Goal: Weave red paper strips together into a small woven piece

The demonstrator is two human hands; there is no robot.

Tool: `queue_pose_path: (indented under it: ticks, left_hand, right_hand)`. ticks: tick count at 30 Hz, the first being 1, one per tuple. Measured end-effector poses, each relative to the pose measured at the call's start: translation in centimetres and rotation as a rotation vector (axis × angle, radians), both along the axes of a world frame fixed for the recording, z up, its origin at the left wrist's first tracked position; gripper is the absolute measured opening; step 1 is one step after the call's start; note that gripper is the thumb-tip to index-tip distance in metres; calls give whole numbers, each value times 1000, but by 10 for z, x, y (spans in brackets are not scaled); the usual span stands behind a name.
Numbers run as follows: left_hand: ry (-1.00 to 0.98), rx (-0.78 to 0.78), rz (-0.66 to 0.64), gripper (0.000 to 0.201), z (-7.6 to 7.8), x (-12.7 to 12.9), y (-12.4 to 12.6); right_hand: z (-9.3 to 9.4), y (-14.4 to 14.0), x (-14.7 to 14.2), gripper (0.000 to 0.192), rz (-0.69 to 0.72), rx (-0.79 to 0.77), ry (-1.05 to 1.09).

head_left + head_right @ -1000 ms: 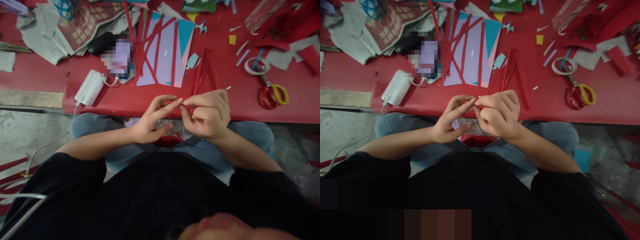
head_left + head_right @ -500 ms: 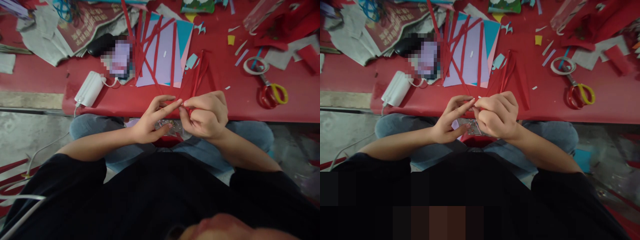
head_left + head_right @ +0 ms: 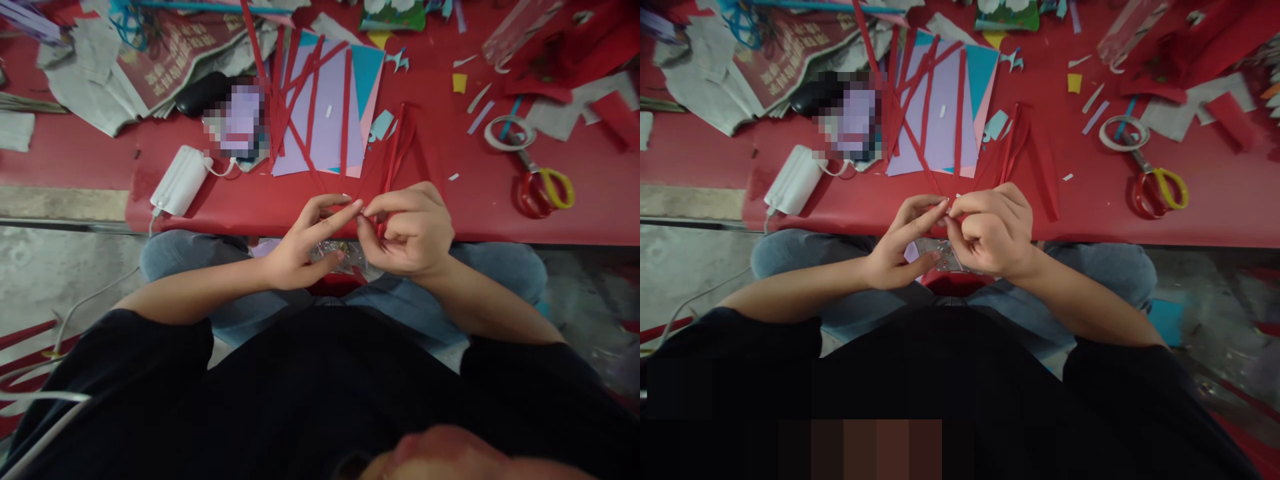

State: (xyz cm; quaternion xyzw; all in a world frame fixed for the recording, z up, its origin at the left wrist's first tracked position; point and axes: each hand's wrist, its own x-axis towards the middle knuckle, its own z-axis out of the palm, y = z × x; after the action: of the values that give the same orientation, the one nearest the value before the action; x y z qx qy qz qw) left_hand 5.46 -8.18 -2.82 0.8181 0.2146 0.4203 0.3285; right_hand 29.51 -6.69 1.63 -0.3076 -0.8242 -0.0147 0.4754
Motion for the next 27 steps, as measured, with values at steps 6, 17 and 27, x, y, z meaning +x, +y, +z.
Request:
queue_pose_path:
  ticks: [6,17,27]
  left_hand:
    - [-6,16,-18,91,0,0,-1]
    - [5,19,-29,92,2,0,-1]
    - [-7,4,-8,91,-2,1,0]
  right_hand:
    - [-5,5,-1,40,64,42,133]
    - [0,4,1,39,84,118,54]
    - [-12,1,10,43,-63,-9,-129]
